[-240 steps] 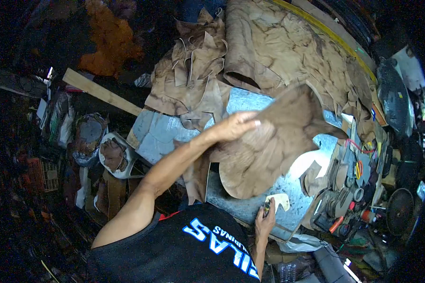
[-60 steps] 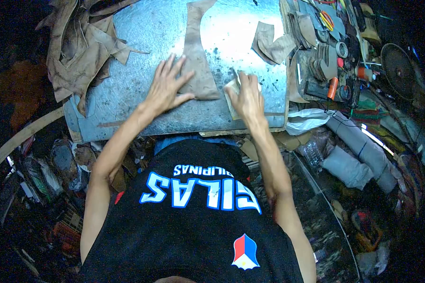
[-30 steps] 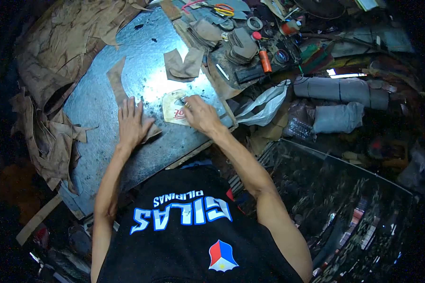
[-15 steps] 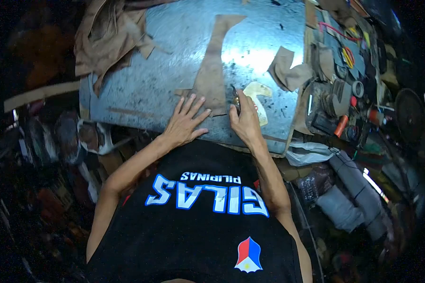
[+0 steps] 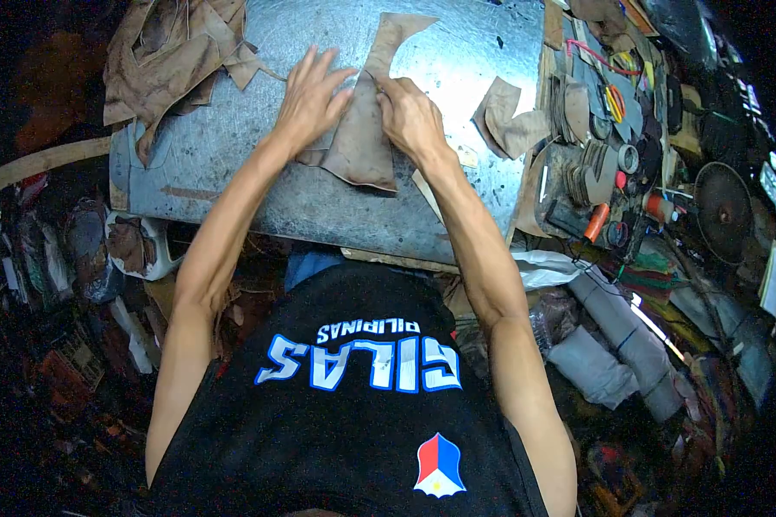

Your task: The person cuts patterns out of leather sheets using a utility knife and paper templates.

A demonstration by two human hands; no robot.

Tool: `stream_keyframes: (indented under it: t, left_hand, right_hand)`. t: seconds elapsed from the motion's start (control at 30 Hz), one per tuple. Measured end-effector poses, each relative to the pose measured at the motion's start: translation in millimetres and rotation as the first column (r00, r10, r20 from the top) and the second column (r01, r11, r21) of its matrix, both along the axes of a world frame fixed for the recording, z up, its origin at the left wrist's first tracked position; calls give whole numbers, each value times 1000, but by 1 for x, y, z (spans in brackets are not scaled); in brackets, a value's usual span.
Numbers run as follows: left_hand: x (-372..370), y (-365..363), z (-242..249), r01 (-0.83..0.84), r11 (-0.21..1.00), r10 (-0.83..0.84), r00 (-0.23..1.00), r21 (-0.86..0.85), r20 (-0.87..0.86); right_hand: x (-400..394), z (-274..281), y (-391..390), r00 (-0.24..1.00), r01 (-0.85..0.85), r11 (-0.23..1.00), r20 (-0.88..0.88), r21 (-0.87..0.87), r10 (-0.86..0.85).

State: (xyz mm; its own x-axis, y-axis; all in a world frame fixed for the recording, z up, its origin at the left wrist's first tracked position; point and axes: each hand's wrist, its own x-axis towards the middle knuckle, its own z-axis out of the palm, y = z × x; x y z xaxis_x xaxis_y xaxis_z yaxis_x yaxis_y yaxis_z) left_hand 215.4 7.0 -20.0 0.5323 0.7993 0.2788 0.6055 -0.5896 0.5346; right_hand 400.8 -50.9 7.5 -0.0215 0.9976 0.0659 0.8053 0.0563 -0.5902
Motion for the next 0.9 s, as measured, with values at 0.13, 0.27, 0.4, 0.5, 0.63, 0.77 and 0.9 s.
stream_keyframes:
  t: [0.13,0.27,0.4,0.5,0.63,0.77,0.9]
  left_hand:
    - [18,34,-31,13,999,-17,993,-29,-116]
    - [16,35,-43,35,999,-40,988,-35,-147]
    - [18,35,-43,21,999,-26,990,-38,-140]
    - [18,34,-42,16,999,-22,989,-44,-149]
    - [20,33,-38,12,999,-18,988,-37,-153]
    - [24,34,-39,27,1000,-28,972,-4,-235]
    - [11,-12,-30,137,990,-140,988,-45,-69]
  right_hand:
    - [-1,-7,10,999,-1,1000,39,-11,2]
    - [-5,-3,10,998,35,999,54,-40,-33]
    - [-4,0,5,998,45,996,55,-83,-40]
    - [5,7,-17,995,47,991,93,-124,-35]
    - [9,28,-55,991,107,974,101,-200,-88]
    - [-2,13,-73,955,260,939,-86,-223,-285]
    - [-22,-8,-80,828,377,891,-339,-252,-446]
